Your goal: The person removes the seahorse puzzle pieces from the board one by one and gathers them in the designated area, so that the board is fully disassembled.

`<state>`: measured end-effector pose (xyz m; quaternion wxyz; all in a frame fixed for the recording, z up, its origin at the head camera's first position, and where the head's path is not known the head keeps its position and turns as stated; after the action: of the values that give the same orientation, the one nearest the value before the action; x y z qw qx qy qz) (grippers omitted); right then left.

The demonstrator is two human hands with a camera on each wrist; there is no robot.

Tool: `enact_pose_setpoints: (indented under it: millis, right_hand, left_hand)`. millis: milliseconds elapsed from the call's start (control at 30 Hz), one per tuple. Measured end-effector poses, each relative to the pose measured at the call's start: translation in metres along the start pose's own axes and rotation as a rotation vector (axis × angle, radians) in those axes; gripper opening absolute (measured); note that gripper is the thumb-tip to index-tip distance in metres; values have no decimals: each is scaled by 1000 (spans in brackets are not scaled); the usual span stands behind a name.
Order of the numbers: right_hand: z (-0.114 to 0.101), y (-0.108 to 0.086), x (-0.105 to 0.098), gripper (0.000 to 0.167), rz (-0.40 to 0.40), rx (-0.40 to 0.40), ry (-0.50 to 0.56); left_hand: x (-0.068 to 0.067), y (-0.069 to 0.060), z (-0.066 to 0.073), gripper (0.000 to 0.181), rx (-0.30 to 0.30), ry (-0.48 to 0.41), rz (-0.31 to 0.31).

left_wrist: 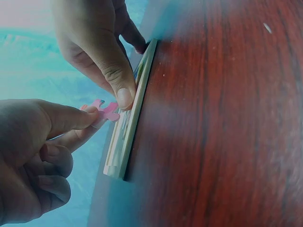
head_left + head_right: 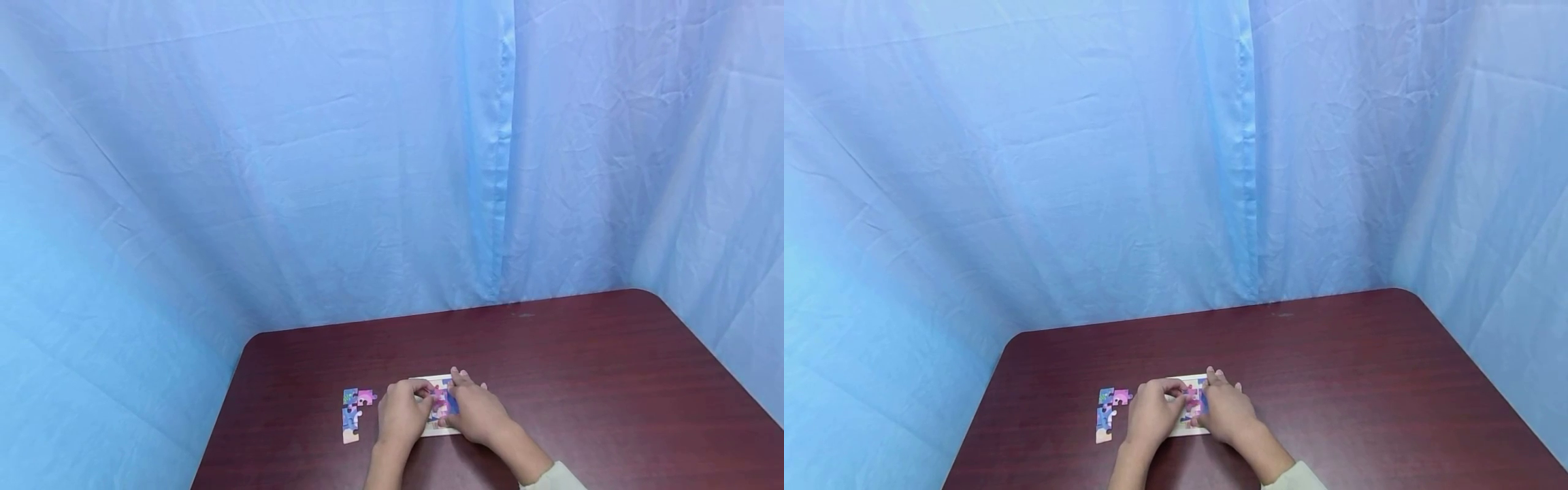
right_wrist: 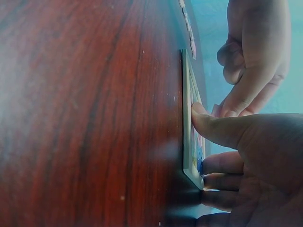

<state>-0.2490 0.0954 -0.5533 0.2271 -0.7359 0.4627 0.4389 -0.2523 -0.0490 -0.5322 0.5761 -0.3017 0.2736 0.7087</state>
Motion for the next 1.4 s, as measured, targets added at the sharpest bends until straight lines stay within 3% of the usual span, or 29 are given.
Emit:
enact_pose_setpoints:
  millis: [600,1067,1400]
  right_hand:
    - [0,0,1,67,1,-5,3]
    - [0,-1,0,67,0,2,-21]
    - [-1,-1,0,68,3,4,-13]
  left_hand:
    - [-16,-3,-4,12,-38,35,27]
    - [-33,-1,-24,9,-120,5,54]
    - [-53,3,-38,6,-170,20,81]
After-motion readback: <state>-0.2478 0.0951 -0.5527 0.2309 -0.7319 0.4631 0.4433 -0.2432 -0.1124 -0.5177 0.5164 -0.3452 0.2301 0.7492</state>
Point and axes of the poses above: each hand's wrist, its own y-axis towards the middle knuckle, its own x-axis out of the palm, z = x × y, the point moved 8 cm from there along y, towards the middle knuckle, and after that the axes turned 15 degrees about -x, right-handed, at the moved point
